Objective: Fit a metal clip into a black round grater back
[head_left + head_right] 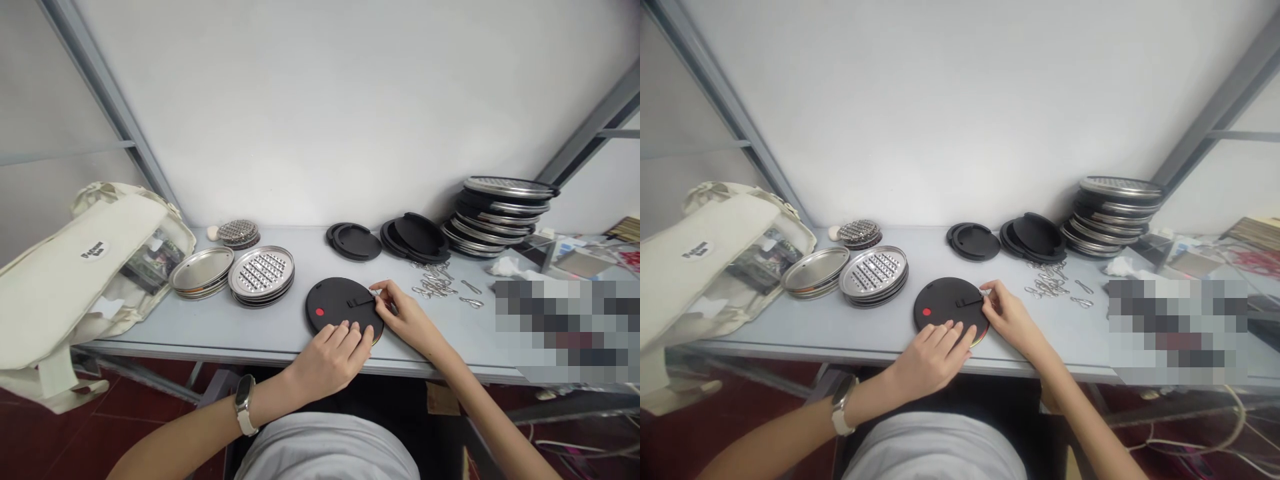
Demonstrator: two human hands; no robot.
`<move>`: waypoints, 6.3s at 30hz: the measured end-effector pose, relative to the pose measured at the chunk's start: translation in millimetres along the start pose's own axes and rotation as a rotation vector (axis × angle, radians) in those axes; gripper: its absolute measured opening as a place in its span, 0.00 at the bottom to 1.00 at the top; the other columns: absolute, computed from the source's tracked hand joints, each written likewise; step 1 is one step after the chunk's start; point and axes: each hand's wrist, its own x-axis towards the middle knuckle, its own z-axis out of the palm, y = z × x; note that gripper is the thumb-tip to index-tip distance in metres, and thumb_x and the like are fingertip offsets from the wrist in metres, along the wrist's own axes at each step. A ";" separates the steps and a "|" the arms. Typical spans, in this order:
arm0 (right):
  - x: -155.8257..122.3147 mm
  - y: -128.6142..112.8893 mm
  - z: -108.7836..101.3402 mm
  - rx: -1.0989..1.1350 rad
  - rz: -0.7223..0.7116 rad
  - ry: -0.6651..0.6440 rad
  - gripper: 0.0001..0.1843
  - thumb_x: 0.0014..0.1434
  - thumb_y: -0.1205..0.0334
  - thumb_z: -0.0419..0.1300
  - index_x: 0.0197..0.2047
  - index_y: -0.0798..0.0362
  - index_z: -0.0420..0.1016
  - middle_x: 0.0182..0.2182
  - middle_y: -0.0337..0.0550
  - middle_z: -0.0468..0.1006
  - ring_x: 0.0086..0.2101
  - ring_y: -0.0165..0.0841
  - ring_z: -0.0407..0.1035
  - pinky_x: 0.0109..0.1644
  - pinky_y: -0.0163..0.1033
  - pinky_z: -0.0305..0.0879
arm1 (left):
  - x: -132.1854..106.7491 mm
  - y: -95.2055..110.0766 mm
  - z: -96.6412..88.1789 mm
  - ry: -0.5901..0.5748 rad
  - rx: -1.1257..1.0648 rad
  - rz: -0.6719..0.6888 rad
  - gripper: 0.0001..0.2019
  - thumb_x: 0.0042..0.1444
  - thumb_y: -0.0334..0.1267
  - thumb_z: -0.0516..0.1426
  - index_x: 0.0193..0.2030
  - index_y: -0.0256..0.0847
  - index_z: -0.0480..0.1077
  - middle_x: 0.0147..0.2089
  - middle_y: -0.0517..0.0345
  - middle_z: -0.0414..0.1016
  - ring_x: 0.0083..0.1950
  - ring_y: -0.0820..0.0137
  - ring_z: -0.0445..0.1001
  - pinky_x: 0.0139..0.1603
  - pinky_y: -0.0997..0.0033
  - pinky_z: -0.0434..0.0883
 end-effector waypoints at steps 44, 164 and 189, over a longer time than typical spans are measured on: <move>-0.8 -5.6 -2.9 -0.079 -0.115 0.072 0.12 0.68 0.60 0.49 0.47 0.50 0.71 0.38 0.46 0.73 0.41 0.38 0.70 0.48 0.45 0.66 | -4.2 -0.1 4.2 -0.020 -0.004 0.010 0.18 0.67 0.35 0.53 0.61 0.31 0.66 0.51 0.48 0.74 0.51 0.63 0.71 0.47 0.65 0.64; -3.6 -7.7 -2.5 -0.042 0.004 -0.032 0.09 0.66 0.58 0.47 0.48 0.49 0.60 0.20 0.29 0.58 0.22 0.31 0.57 0.30 0.35 0.56 | -4.2 0.2 4.4 0.015 0.015 0.014 0.18 0.66 0.35 0.54 0.60 0.31 0.67 0.51 0.47 0.74 0.50 0.63 0.71 0.46 0.66 0.65; -4.0 -10.2 -3.3 -0.075 0.007 -0.001 0.10 0.65 0.57 0.50 0.46 0.50 0.65 0.21 0.30 0.57 0.23 0.31 0.57 0.30 0.35 0.58 | -5.3 0.8 4.3 0.004 0.035 0.016 0.18 0.66 0.35 0.54 0.61 0.33 0.66 0.52 0.47 0.73 0.50 0.63 0.72 0.47 0.66 0.65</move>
